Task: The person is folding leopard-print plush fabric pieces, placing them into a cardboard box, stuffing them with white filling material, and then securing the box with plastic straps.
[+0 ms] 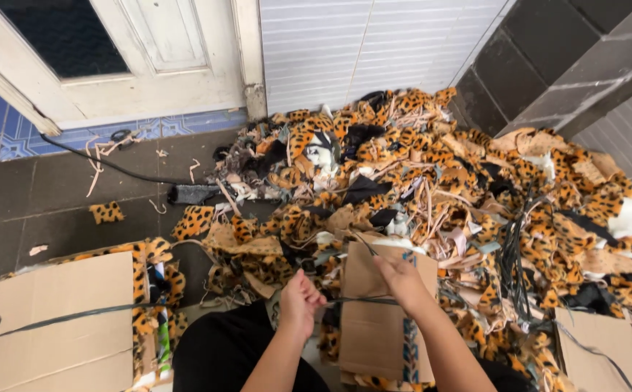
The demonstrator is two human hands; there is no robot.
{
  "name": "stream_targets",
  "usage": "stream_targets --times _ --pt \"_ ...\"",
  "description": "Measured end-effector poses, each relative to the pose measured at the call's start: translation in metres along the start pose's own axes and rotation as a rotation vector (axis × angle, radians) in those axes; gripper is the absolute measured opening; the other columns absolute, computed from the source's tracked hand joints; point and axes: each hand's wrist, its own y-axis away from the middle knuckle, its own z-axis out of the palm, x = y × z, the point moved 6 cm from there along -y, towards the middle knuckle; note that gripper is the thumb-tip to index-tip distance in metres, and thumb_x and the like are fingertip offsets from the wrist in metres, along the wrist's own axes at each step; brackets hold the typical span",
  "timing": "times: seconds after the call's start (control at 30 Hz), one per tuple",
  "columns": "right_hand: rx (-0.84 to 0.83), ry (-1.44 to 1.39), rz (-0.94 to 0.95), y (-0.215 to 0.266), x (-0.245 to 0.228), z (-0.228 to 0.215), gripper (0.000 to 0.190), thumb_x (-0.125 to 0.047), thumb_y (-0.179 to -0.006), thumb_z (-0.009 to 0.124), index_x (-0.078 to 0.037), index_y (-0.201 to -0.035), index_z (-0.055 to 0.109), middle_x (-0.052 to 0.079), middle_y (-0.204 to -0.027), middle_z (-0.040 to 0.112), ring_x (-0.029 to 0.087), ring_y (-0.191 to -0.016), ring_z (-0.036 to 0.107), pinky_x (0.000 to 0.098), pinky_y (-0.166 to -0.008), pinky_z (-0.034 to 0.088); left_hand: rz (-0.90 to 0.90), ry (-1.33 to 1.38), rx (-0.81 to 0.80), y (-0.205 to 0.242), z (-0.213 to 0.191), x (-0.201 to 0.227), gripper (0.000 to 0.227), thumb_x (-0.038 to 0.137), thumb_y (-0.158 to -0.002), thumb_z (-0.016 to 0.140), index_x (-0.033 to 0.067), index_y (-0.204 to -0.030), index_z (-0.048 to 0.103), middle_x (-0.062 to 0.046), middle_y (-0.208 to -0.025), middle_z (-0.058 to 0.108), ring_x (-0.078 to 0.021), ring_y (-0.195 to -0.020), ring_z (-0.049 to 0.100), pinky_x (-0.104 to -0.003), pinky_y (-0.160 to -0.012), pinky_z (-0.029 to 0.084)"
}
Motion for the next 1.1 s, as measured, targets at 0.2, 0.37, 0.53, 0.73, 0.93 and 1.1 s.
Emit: stream_targets --times 0.2,0.37,0.53,0.73,0.93,1.1 --pt "-0.183 0.449 -0.219 0.086 -0.091 -0.005 0.043 -0.032 -0.088 0.072 -0.026 -0.131 0.073 0.004 -0.133 0.074 0.021 -0.109 0.077 0.0370 -0.096 0.058 0.610 -1.028 -0.409 0.086 0.123 0.069 0.062 0.053 -0.102 0.031 0.0152 -0.087 0.078 -0.001 -0.092 0.077 -0.0190 -0.092 0.070 -0.033 -0.087 0.049" --pt "-0.109 0.422 -0.295 0.088 -0.081 -0.020 0.016 -0.025 -0.093 0.068 -0.020 -0.098 0.083 -0.002 -0.094 0.084 0.012 -0.083 0.073 0.0286 -0.077 0.051 1.001 -1.072 -0.642 0.139 0.173 0.085 0.055 0.034 -0.109 0.036 0.0024 -0.087 0.076 -0.009 -0.076 0.070 -0.0247 -0.077 0.067 -0.038 -0.067 0.052" --pt "-0.076 0.393 -0.341 0.084 -0.074 -0.028 0.015 -0.022 -0.092 0.067 -0.019 -0.091 0.082 -0.003 -0.091 0.083 0.013 -0.083 0.074 0.0299 -0.078 0.052 0.295 -1.256 -0.638 0.115 0.139 0.037 0.050 0.039 -0.092 0.056 0.0133 -0.134 0.046 -0.008 -0.127 0.045 -0.0204 -0.116 0.051 -0.036 -0.101 0.046" --pt "-0.088 0.355 -0.368 0.080 -0.071 -0.024 0.026 -0.024 -0.097 0.067 -0.011 -0.075 0.066 0.003 -0.073 0.062 0.017 -0.072 0.058 0.0309 -0.067 0.039 1.105 -1.297 -0.578 0.082 0.130 0.003 0.035 0.039 -0.104 0.056 0.0085 -0.088 0.058 -0.009 -0.089 0.057 -0.0288 -0.086 0.054 -0.039 -0.072 0.043" --pt "-0.088 0.347 -0.363 0.080 -0.076 -0.020 0.017 -0.019 -0.091 0.061 -0.013 -0.086 0.076 0.001 -0.087 0.074 0.017 -0.086 0.068 0.0321 -0.075 0.046 1.130 -1.425 -0.526 0.057 0.117 -0.023 0.022 0.007 -0.100 0.059 0.0061 -0.079 0.051 -0.010 -0.085 0.049 -0.0258 -0.078 0.050 -0.038 -0.055 0.039" --pt "-0.189 0.211 -0.471 0.071 -0.075 -0.019 0.023 -0.016 -0.098 0.063 -0.014 -0.076 0.066 -0.001 -0.068 0.063 0.011 -0.066 0.059 0.0279 -0.067 0.044 1.040 -1.460 -0.649 0.070 0.131 -0.005 0.023 0.013 -0.102 0.055 -0.0027 -0.117 0.065 -0.016 -0.102 0.061 -0.0351 -0.091 0.060 -0.046 -0.069 0.050"
